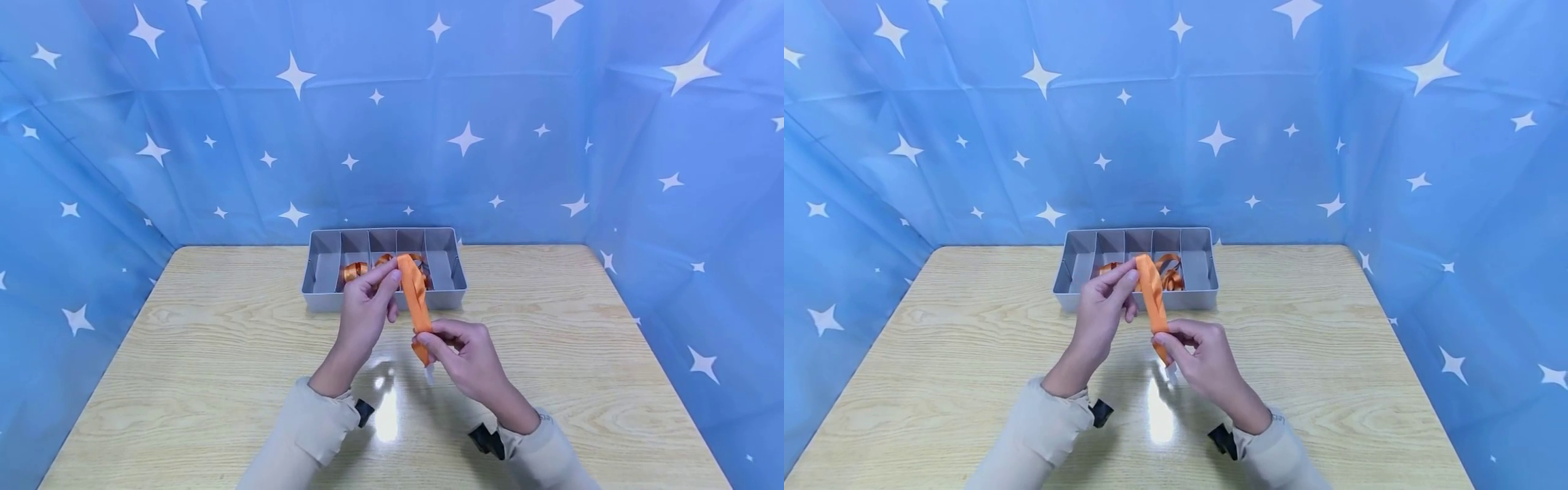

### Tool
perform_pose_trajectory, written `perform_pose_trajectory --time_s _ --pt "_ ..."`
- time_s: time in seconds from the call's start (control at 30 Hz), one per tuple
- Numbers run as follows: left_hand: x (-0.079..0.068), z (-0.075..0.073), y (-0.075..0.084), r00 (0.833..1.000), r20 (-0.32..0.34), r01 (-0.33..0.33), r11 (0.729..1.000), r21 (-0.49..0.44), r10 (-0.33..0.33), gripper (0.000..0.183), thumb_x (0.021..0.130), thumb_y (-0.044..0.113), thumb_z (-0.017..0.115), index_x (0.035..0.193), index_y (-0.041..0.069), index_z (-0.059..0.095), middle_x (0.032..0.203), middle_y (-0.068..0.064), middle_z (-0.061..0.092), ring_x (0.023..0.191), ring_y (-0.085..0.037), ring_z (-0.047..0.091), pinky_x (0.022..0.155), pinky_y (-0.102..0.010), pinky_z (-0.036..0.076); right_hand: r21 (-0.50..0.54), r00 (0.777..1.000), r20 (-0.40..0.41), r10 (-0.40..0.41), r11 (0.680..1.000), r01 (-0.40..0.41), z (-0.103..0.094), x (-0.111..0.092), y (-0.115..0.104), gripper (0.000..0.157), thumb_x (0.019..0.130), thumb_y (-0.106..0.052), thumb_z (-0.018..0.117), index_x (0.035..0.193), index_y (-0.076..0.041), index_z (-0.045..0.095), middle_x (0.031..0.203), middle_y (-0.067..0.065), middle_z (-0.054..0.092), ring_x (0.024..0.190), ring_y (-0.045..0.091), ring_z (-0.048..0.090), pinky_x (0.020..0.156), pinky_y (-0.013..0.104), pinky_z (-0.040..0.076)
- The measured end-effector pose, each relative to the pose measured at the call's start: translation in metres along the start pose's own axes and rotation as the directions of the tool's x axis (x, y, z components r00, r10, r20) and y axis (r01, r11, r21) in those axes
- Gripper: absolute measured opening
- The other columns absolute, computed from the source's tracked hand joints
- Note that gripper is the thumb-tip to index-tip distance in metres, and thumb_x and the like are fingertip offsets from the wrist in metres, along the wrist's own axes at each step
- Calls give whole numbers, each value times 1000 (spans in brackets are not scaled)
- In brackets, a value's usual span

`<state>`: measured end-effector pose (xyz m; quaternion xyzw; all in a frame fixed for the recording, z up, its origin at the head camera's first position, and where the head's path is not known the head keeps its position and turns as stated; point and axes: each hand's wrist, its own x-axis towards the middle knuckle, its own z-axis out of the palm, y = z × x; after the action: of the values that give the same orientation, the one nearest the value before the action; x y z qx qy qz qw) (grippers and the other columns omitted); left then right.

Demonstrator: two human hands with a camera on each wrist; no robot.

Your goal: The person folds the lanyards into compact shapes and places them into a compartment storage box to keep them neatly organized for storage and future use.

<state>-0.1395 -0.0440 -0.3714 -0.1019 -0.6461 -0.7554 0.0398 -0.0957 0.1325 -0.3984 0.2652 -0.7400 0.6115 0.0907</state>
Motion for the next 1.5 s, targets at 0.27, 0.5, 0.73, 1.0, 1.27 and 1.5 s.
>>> perform_pose_trajectory --time_s 0.27,0.5,0.73,1.0,1.27,1.5 --pt "-6 -7 -17 982 106 -186 905 382 156 42 96 0 56 138 -1 56 135 -13 58 51 -18 58 48 -25 48 -8 1000 -3 -8 1000 8 -6 2 -5 13 91 11 64 95 3 74 81 14 73 62 19 68 55 29 56" --pt "-10 -6 -35 940 158 -330 688 646 303 30 91 7 68 119 -3 70 120 -16 69 52 -6 57 48 -17 46 -3 998 -20 -51 999 51 -11 8 -12 14 89 13 64 95 5 74 79 15 72 60 16 65 55 25 54" --pt "-16 -4 -43 951 169 -308 715 628 260 26 96 12 63 116 -1 72 119 -12 70 52 -3 53 49 -18 45 -15 998 -51 -41 999 40 -14 12 -13 14 88 14 65 93 5 74 71 14 70 59 15 65 54 24 54" --pt "-21 -3 -42 974 181 -213 819 532 135 25 98 12 60 118 2 72 123 -11 68 46 0 54 43 -21 46 -22 999 -40 -17 1000 16 -16 13 -13 13 89 12 65 92 3 74 74 13 71 58 15 65 57 25 55" --pt "-25 1 -51 970 241 -51 940 337 -33 29 105 22 51 117 9 74 121 -4 69 54 -28 62 48 -28 51 -12 998 -59 -4 1000 3 -18 15 -11 12 90 11 65 93 3 74 67 8 67 56 18 64 57 26 56" --pt "-28 4 -57 947 302 38 975 220 -105 50 111 31 31 127 0 66 113 -16 70 59 -45 63 51 -26 44 5 996 -86 -18 1000 18 -21 18 -6 12 90 12 64 96 7 73 68 13 67 57 15 62 56 26 56"
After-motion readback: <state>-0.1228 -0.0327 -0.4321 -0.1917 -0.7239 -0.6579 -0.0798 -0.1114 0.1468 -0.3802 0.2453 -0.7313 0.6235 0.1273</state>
